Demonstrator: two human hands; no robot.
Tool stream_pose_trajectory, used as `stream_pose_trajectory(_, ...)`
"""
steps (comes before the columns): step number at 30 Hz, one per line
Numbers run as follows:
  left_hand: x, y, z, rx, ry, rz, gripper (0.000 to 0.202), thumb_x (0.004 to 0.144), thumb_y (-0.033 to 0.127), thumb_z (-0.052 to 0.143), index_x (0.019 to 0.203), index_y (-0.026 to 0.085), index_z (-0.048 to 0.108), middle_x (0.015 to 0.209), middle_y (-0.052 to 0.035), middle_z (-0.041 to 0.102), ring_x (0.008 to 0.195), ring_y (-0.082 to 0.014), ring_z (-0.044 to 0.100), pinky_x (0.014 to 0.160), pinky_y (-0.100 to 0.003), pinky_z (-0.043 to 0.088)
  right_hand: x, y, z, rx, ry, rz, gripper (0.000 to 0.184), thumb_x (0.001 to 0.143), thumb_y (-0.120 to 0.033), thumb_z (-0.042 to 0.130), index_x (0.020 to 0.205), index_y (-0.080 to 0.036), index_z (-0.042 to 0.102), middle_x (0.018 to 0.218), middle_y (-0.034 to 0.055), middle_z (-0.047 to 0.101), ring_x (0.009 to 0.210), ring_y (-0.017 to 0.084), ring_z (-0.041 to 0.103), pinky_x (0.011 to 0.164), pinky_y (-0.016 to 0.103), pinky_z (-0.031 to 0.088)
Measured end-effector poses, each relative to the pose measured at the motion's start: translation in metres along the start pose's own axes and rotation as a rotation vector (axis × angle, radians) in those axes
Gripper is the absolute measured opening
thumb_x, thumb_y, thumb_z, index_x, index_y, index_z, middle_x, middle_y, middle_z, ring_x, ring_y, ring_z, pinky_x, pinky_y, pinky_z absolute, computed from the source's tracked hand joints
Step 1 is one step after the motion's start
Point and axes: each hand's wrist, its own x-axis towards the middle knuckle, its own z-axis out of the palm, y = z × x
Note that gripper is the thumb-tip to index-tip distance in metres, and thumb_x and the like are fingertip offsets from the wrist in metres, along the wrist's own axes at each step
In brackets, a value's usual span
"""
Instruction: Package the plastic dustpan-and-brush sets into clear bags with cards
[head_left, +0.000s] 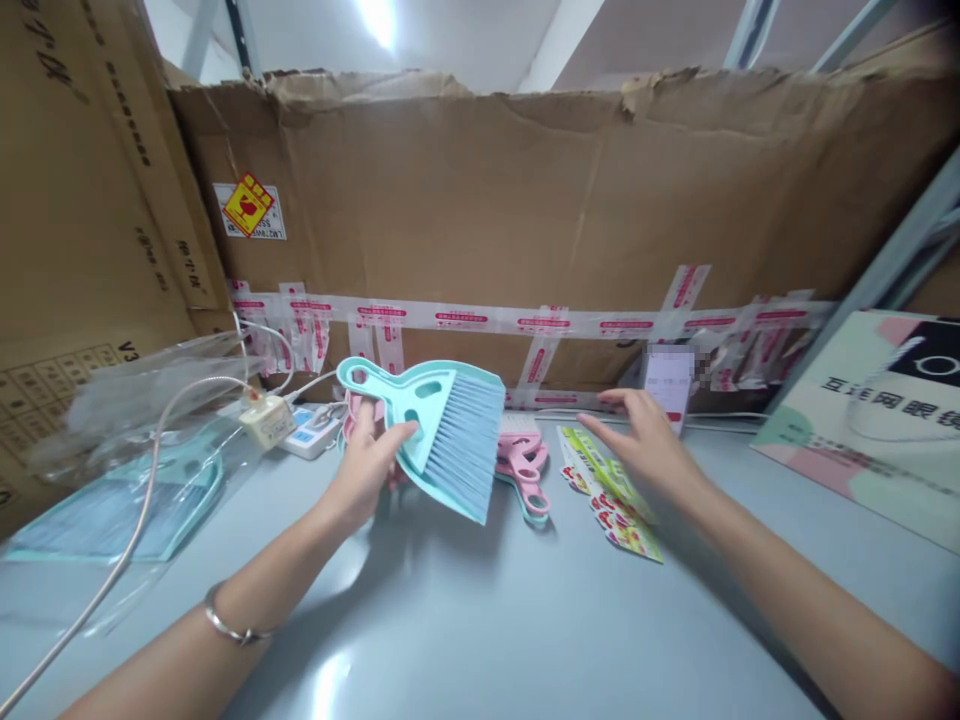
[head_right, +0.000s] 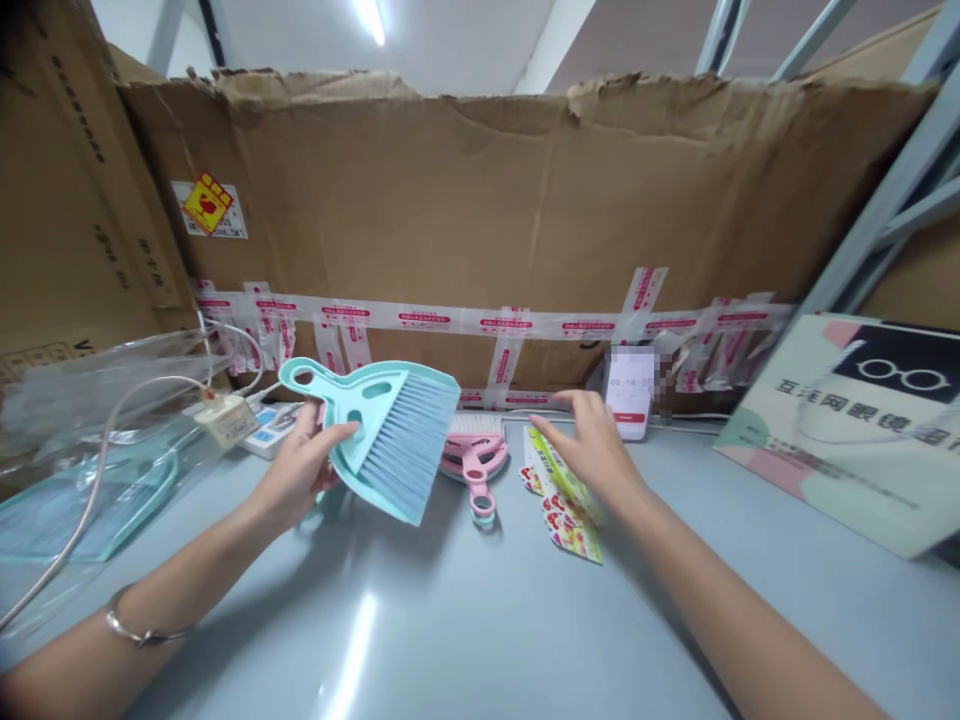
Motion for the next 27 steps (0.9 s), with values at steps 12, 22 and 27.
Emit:
stream_pose_trajectory(12,-0.051,0.004,0.018,0.138,-0.614,-0.011,0.054,0.076,0.043,0.060,0.123,0.027,0.038,0.087,-0.0042,0.057,0.046,-0.0106,0.056,0.041,-0.025,0.049,-0.065,-0.101,0.001,0.149,-0.143,-0.564,0.008,0.081,-0.027,0.057,0.085,-0.020,0.055,0.081,0.0024,0.042,0.079,0.017,0.047,0.069,0.032,0.043)
stream_pose_trajectory(22,-0.050,0.030,0.006,0.218,-0.535,0.681,0.028,0.075,0.017,0.064,0.102,0.022,0.062,0.096,-0.0065,0.067,0.080,-0.0192,0.064,0.066,-0.027,0.055,-0.072,-0.118,-0.012,0.234,-0.359,-0.602,0.007,0.080,-0.027,0.059,0.079,-0.021,0.056,0.076,0.0005,0.046,0.070,0.014,0.049,0.061,0.027,0.045)
stream_pose_trajectory(27,-0.030,0.031,-0.009,0.149,-0.186,0.809,0.017,0.079,0.021,0.061,0.096,0.021,0.057,0.086,-0.0028,0.062,0.057,-0.0101,0.056,0.047,-0.020,0.048,-0.053,-0.112,-0.023,0.124,-0.122,-0.639,0.007,0.081,-0.026,0.058,0.079,-0.020,0.056,0.077,0.0014,0.046,0.070,0.015,0.049,0.060,0.028,0.043)
